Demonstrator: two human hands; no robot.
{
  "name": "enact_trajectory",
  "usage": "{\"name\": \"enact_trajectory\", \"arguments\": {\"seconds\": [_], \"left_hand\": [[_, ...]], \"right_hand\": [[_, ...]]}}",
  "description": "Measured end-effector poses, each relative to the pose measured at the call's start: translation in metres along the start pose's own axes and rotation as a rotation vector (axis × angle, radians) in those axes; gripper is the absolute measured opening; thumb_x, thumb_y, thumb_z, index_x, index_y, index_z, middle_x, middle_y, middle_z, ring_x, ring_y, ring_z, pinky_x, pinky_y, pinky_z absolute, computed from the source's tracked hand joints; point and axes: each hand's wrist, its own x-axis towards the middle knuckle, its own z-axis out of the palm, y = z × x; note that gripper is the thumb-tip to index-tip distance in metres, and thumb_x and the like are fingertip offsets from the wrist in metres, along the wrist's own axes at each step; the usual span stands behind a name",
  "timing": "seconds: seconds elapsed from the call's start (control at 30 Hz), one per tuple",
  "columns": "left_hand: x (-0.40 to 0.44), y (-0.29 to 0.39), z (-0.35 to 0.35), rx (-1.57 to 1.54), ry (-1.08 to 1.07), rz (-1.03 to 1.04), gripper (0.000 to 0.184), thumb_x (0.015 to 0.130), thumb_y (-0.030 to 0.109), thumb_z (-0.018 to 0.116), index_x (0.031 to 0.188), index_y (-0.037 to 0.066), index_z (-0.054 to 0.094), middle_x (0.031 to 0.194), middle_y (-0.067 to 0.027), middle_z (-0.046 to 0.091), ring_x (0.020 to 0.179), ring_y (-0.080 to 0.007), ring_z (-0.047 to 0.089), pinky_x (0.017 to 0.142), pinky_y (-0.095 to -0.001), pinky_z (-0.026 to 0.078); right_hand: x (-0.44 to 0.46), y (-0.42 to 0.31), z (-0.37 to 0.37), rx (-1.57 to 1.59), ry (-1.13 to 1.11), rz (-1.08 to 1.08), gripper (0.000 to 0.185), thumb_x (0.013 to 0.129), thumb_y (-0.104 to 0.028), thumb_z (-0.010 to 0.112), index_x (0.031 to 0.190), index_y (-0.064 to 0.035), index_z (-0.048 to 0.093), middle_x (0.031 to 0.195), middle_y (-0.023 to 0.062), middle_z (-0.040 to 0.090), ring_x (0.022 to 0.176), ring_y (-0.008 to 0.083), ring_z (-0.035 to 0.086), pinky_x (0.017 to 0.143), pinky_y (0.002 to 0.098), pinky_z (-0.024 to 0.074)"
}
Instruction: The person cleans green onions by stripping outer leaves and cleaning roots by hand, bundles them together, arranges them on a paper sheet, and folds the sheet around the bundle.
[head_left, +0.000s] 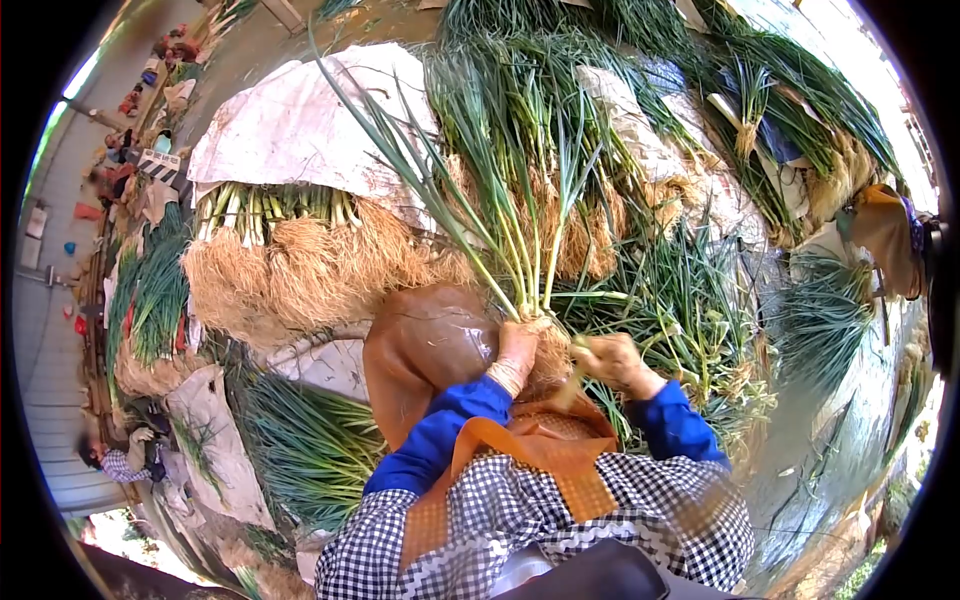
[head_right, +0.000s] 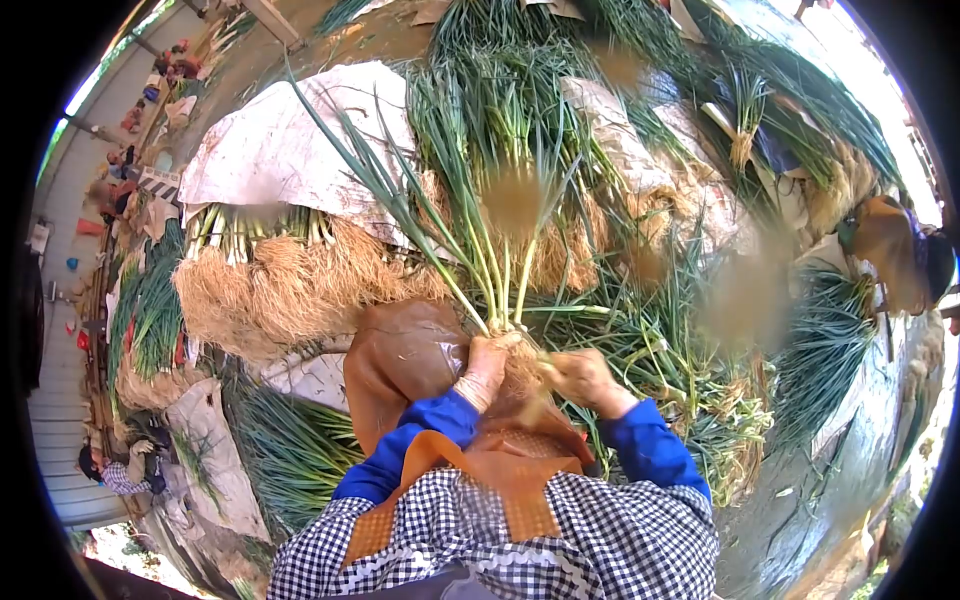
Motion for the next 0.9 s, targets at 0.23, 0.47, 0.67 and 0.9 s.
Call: {"name": "enact_trajectory", "arguments": {"seconds": [0.23,0.47,0.67,0.9], "left_hand": [[0.001,0.017,0.003,-0.062,-0.145,-0.153,0.014,0.075,0.0,0.061,0.089,0.001,0.061,0.079,-0.0052,0.063,0.068,-0.0146,0.059,0.063,-0.0258,0.048],[-0.011,0.046,-0.005,-0.323,-0.37,-0.305,0.023,0.082,0.007,0.055,0.102,-0.004,0.057,0.082,-0.0111,0.063,0.067,-0.0162,0.059,0.058,-0.0265,0.05],[-0.018,0.078,-0.008,-0.227,-0.334,-0.25,0.022,0.083,0.007,0.054,0.104,0.0,0.054,0.086,-0.0117,0.063,0.066,-0.016,0.061,0.051,-0.0263,0.051],[-0.01,0.059,-0.018,-0.251,-0.372,-0.332,0.031,0.086,0.014,0.052,0.114,0.0,0.051,0.085,-0.0075,0.06,0.069,-0.0146,0.057,0.058,-0.0258,0.049]], "right_hand": [[0.022,0.063,-0.029,-0.349,-0.205,0.39,0.058,0.08,-0.04,0.059,0.123,-0.004,0.045,0.124,0.0143,0.05,0.114,0.026,0.048,0.094,0.0348,0.0398],[0.07,0.033,0.045,-0.419,-0.816,0.368,0.011,0.076,-0.011,0.052,0.083,-0.0077,0.059,0.091,0.0122,0.065,0.09,0.0266,0.061,0.077,0.0395,0.0473],[-0.057,0.106,0.025,-0.558,-1.129,0.136,0.024,0.085,-0.025,0.047,0.082,-0.0102,0.065,0.075,0.008,0.066,0.067,0.0271,0.064,0.058,0.0386,0.0506],[0.077,0.076,0.075,-0.645,-0.657,0.208,0.033,0.076,-0.018,0.055,0.107,-0.0063,0.055,0.117,0.011,0.052,0.112,0.0267,0.045,0.092,0.0418,0.0378]]}}
